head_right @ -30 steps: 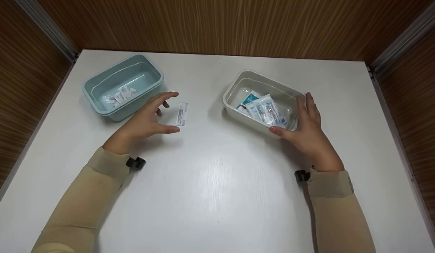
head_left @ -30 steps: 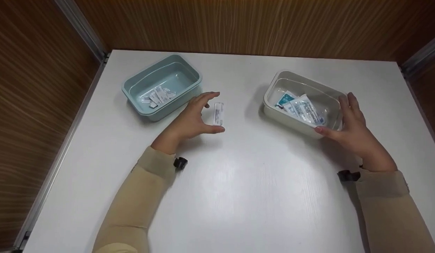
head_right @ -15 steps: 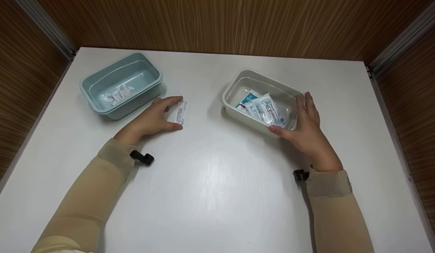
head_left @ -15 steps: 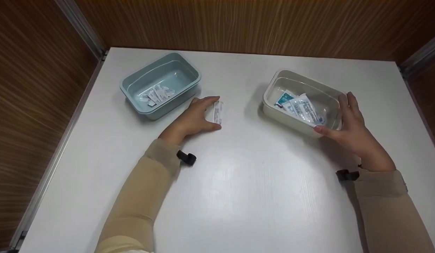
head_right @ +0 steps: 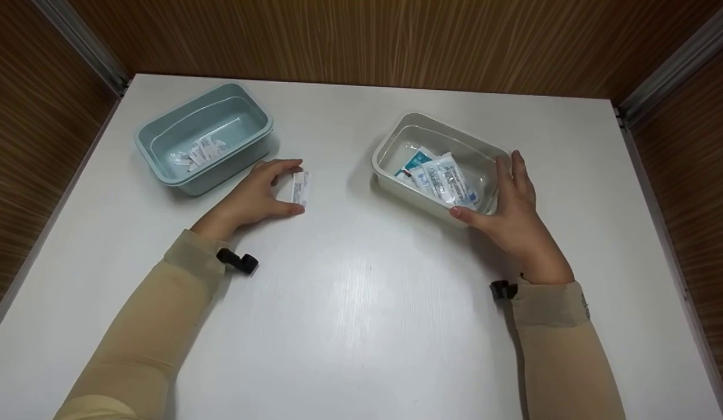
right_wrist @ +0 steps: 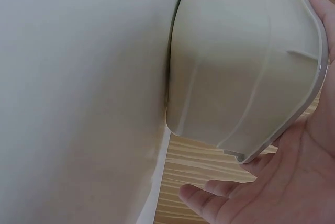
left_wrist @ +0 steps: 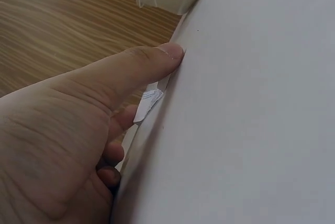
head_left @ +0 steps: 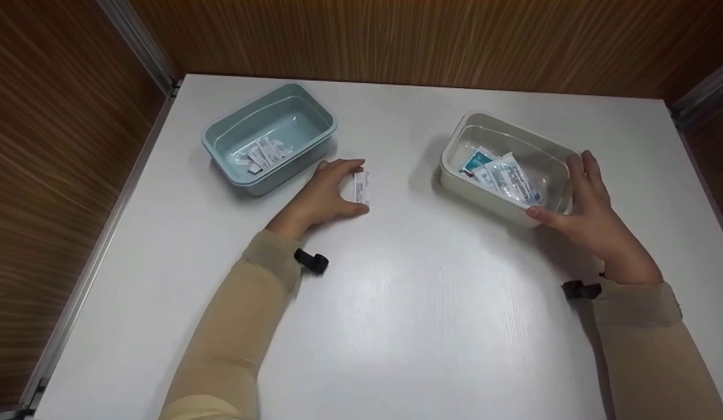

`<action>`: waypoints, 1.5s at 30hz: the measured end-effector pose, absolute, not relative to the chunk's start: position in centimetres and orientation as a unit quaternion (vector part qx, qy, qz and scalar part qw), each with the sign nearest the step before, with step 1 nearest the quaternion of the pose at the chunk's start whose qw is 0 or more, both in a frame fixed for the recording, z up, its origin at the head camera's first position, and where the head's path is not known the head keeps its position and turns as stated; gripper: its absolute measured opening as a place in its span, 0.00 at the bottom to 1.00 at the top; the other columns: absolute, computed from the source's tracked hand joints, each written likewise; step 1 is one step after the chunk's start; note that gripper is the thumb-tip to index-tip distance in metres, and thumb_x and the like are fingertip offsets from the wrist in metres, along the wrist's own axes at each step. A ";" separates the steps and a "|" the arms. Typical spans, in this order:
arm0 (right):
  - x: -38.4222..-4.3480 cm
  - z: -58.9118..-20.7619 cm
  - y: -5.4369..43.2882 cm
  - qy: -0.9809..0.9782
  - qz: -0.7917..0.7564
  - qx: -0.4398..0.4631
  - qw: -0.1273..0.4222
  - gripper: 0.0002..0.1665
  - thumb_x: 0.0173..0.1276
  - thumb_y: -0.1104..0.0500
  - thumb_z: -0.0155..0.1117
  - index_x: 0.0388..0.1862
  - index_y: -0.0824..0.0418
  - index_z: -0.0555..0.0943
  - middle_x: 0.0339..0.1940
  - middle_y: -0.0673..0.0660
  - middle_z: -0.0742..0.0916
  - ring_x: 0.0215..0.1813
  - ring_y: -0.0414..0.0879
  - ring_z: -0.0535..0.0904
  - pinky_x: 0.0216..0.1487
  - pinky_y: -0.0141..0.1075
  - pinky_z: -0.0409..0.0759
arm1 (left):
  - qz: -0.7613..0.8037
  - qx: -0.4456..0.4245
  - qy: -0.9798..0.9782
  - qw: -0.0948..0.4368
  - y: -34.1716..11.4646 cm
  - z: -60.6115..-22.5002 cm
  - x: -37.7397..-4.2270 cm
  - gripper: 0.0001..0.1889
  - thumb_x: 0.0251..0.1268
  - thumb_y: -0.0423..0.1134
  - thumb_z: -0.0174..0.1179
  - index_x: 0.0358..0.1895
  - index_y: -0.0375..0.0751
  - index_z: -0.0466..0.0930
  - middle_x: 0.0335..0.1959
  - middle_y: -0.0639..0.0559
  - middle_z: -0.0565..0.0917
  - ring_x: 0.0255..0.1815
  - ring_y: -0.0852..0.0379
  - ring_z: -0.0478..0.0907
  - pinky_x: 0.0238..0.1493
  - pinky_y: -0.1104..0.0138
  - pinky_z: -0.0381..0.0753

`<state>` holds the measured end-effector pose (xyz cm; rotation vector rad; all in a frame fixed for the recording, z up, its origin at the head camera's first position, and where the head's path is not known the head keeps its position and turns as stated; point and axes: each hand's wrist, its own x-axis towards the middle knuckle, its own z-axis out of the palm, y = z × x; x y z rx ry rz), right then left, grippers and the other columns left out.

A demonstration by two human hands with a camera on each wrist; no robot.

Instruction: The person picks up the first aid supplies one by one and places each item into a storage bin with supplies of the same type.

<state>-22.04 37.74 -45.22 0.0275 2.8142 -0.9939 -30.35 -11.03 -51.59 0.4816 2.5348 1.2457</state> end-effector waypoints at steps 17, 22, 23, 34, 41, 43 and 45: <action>-21.9 -45.3 37.7 0.942 -0.325 0.007 0.078 0.79 0.73 0.38 0.80 0.98 0.49 0.30 0.97 0.61 0.28 0.94 0.80 0.25 0.79 0.91 0.42 | 0.445 0.181 0.872 0.093 -11.2 -52.0 -30.3 0.48 0.62 0.43 0.84 0.86 0.48 0.72 0.82 0.49 0.76 0.85 0.46 0.66 0.91 0.55 0.65; -22.0 -45.2 37.7 0.941 -0.329 0.008 0.078 0.78 0.74 0.38 0.79 0.97 0.49 0.30 0.96 0.61 0.27 0.94 0.80 0.24 0.79 0.91 0.39 | 0.435 0.167 0.879 0.103 -10.8 -51.8 -30.5 0.46 0.71 0.45 0.78 0.89 0.47 0.67 0.91 0.46 0.66 0.91 0.43 0.61 0.92 0.54 0.64; -22.0 -45.2 37.7 0.941 -0.329 0.009 0.078 0.78 0.74 0.38 0.79 0.97 0.49 0.30 0.96 0.61 0.27 0.94 0.79 0.24 0.79 0.91 0.39 | 0.434 0.163 0.880 0.107 -10.7 -51.8 -30.6 0.46 0.73 0.46 0.77 0.90 0.47 0.65 0.92 0.46 0.64 0.92 0.43 0.60 0.92 0.54 0.64; -21.9 -45.4 37.6 0.938 -0.341 0.000 0.066 0.78 0.73 0.41 0.80 0.98 0.49 0.32 0.97 0.63 0.29 0.94 0.80 0.25 0.80 0.90 0.38 | 0.407 0.128 0.897 0.116 -9.8 -51.3 -31.0 0.48 0.77 0.47 0.75 0.93 0.46 0.59 0.92 0.44 0.65 0.93 0.41 0.60 0.95 0.53 0.58; -22.0 -45.4 37.7 0.938 -0.339 0.007 0.074 0.78 0.72 0.39 0.80 0.98 0.45 0.32 0.97 0.61 0.28 0.94 0.80 0.25 0.79 0.92 0.39 | 0.424 0.126 0.891 0.099 -9.7 -51.5 -31.1 0.50 0.67 0.43 0.81 0.89 0.42 0.65 0.88 0.44 0.70 0.91 0.44 0.65 0.94 0.55 0.61; -22.0 -45.4 37.7 0.938 -0.338 0.008 0.075 0.78 0.72 0.38 0.80 0.98 0.45 0.32 0.97 0.61 0.28 0.94 0.80 0.25 0.79 0.92 0.39 | 0.426 0.126 0.891 0.100 -9.7 -51.6 -31.1 0.51 0.66 0.43 0.81 0.89 0.41 0.65 0.87 0.43 0.71 0.89 0.44 0.67 0.93 0.55 0.63; -22.0 -45.3 37.7 0.939 -0.336 0.008 0.076 0.78 0.73 0.38 0.80 0.98 0.45 0.31 0.97 0.61 0.28 0.94 0.80 0.24 0.79 0.92 0.39 | 0.424 0.126 0.891 0.102 -9.6 -51.6 -31.1 0.51 0.65 0.43 0.82 0.89 0.41 0.66 0.86 0.43 0.71 0.87 0.44 0.69 0.92 0.55 0.64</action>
